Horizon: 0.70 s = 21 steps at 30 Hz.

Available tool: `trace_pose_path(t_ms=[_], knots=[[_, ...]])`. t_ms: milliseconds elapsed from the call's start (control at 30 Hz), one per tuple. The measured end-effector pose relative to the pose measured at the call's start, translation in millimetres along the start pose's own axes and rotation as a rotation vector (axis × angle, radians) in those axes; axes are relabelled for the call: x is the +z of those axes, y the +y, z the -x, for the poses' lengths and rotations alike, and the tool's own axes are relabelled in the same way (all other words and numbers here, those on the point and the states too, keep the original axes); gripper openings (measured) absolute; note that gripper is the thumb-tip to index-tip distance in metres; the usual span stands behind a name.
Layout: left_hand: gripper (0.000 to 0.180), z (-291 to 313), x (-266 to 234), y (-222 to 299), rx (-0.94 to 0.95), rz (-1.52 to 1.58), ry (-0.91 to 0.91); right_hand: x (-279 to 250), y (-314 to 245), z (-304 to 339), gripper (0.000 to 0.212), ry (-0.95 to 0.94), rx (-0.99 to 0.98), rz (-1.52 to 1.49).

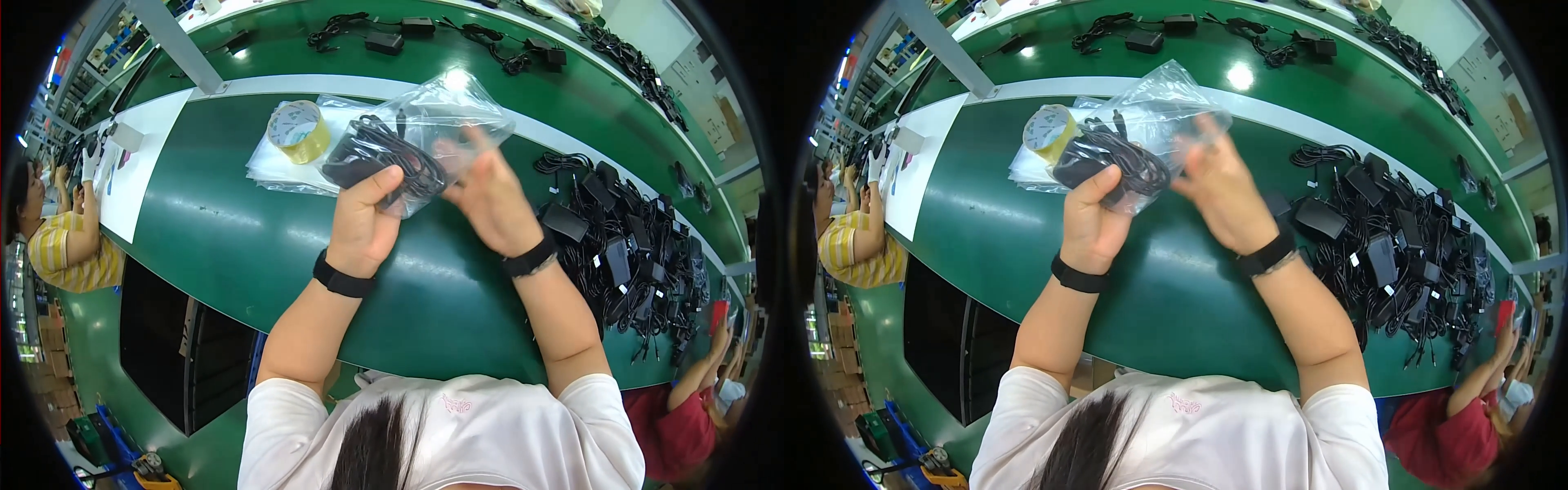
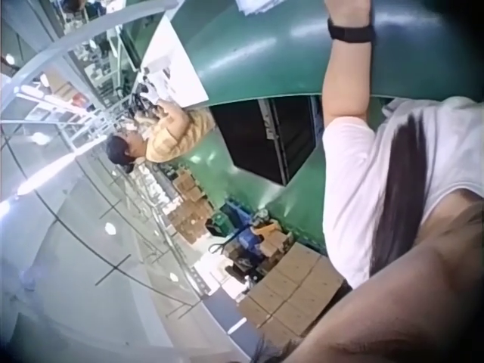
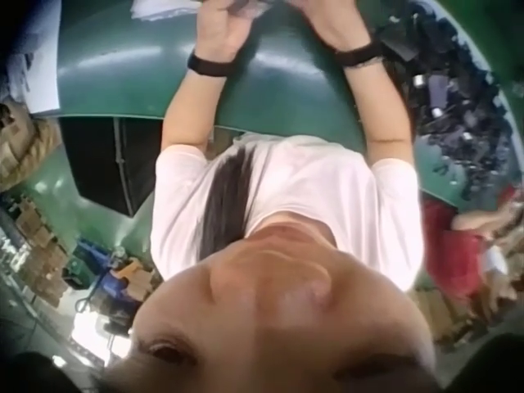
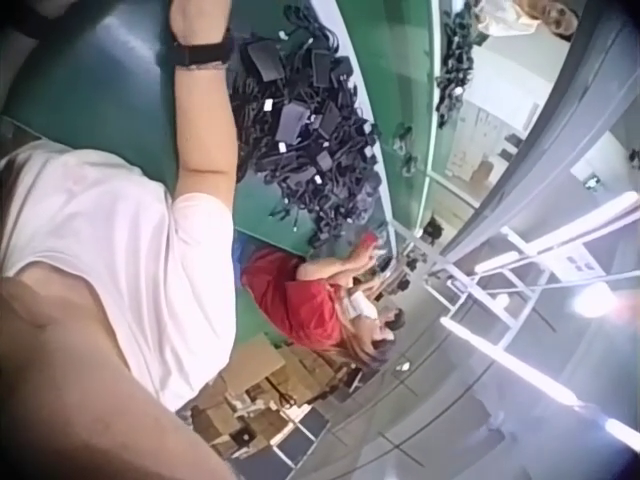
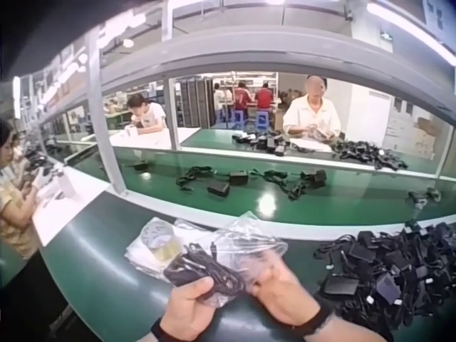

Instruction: The person picks up a power adapter, wraps its cord around the body, and places it into a plastic bag before repeating the process with another adapter.

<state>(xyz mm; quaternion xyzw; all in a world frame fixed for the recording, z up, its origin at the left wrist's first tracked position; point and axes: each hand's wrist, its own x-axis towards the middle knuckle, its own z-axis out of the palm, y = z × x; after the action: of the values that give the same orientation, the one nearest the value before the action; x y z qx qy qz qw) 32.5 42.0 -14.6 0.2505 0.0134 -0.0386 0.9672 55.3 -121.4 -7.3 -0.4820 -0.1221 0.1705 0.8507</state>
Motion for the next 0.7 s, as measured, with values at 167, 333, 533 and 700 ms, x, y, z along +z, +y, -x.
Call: trace_pose_path(t_ms=[167, 333, 533, 700], knots=[[0.034, 8.5, 6.3, -26.2, 0.151, -0.275, -0.048, 9.5, 11.5, -1.9, 0.046, 0.013, 0.214, -0.382], [0.035, 15.7, 12.2, -43.9, 0.158, -0.477, -0.051, 11.4, 6.3, -0.9, 0.025, 0.237, 0.138, -0.289], [0.101, 0.1, 7.5, -32.5, 0.216, -0.613, 0.047, -12.0, -3.0, -6.8, 0.012, 0.375, -0.424, 0.306], [0.054, 1.2, 17.4, -24.3, 0.222, -0.819, -0.106, -2.2, 5.5, 3.1, 0.019, 0.358, -0.567, 0.892]])
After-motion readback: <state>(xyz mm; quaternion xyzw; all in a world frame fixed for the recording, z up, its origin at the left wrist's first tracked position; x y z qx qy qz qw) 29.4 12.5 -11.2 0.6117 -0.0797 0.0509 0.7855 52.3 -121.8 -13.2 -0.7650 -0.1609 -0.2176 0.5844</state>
